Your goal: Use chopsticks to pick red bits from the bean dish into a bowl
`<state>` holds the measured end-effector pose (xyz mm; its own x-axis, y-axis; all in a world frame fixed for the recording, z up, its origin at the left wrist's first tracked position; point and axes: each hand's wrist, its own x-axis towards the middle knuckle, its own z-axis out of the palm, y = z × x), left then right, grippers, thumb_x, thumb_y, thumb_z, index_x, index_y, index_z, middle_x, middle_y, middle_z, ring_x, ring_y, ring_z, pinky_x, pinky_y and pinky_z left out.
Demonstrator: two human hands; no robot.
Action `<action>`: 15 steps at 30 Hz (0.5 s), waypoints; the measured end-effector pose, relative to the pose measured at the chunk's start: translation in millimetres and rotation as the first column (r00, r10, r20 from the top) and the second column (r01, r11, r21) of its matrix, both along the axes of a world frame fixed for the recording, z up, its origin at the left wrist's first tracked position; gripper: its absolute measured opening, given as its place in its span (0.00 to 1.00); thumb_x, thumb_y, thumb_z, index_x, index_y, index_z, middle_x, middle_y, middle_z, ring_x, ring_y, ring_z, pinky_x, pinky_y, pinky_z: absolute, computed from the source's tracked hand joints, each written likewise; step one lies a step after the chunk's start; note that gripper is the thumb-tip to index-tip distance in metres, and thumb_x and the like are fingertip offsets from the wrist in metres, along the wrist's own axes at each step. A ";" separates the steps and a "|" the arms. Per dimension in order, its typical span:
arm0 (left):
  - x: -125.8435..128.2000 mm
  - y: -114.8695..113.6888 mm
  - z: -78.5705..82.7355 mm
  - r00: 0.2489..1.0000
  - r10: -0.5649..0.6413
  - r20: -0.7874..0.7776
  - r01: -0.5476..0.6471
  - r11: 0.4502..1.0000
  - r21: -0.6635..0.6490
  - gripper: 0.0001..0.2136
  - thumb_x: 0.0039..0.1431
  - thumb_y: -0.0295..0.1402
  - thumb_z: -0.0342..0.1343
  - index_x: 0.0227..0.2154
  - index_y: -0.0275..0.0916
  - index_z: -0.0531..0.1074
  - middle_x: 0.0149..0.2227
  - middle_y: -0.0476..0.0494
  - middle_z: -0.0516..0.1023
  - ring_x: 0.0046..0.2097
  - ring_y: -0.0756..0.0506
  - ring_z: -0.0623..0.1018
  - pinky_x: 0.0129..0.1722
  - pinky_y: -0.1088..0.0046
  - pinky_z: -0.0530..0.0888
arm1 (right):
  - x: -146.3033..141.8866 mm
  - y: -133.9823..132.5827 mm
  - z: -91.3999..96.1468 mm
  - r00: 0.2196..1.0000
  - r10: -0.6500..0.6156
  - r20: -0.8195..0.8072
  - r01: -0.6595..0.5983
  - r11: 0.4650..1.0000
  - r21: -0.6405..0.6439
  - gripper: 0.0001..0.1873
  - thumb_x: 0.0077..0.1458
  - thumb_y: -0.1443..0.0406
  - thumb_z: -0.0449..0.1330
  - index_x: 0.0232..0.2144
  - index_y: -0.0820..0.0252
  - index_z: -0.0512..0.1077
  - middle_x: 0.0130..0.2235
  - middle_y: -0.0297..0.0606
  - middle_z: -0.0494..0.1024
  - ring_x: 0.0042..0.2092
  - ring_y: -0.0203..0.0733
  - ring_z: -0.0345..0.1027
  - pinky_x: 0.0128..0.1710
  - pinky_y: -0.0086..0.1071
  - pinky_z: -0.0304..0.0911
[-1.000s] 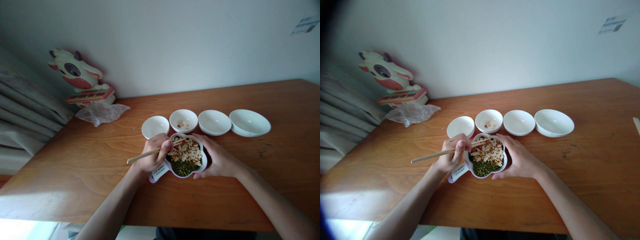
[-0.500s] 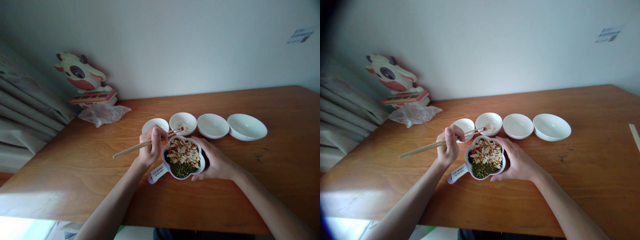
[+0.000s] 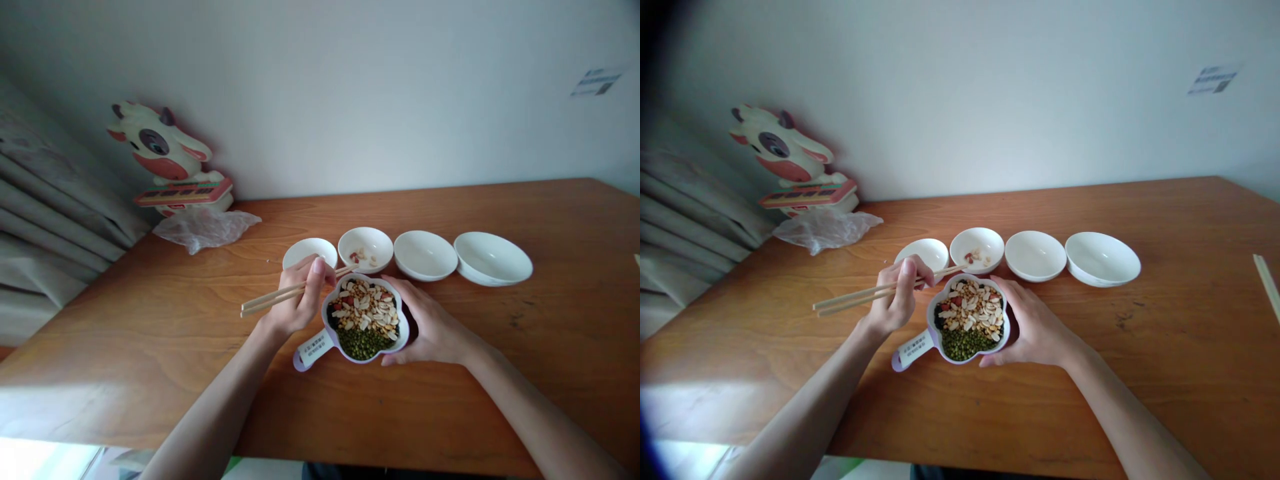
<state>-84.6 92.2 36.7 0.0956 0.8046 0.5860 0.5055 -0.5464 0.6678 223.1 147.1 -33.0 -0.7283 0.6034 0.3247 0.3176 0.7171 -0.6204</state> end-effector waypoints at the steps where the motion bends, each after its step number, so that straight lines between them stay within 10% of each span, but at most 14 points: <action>1: -2.8 -2.9 -0.6 1.000 -0.010 -0.007 0.010 1.000 0.012 0.30 0.87 0.47 0.39 0.31 0.40 0.76 0.31 0.43 0.80 0.33 0.45 0.78 0.38 0.65 0.74 | 0.3 0.2 -0.6 1.000 0.002 -0.001 -0.002 1.000 0.003 0.80 0.39 0.36 0.83 0.82 0.43 0.46 0.78 0.58 0.64 0.74 0.81 0.64 0.71 0.76 0.65; 15: -1.4 -16.1 12.6 0.954 -0.168 -0.249 0.188 0.980 0.058 0.29 0.87 0.41 0.37 0.32 0.38 0.75 0.31 0.44 0.77 0.32 0.46 0.76 0.33 0.68 0.71 | -0.8 -0.8 -1.4 1.000 -0.002 -0.028 0.002 1.000 -0.026 0.77 0.39 0.37 0.84 0.80 0.41 0.49 0.77 0.53 0.67 0.74 0.76 0.66 0.73 0.71 0.64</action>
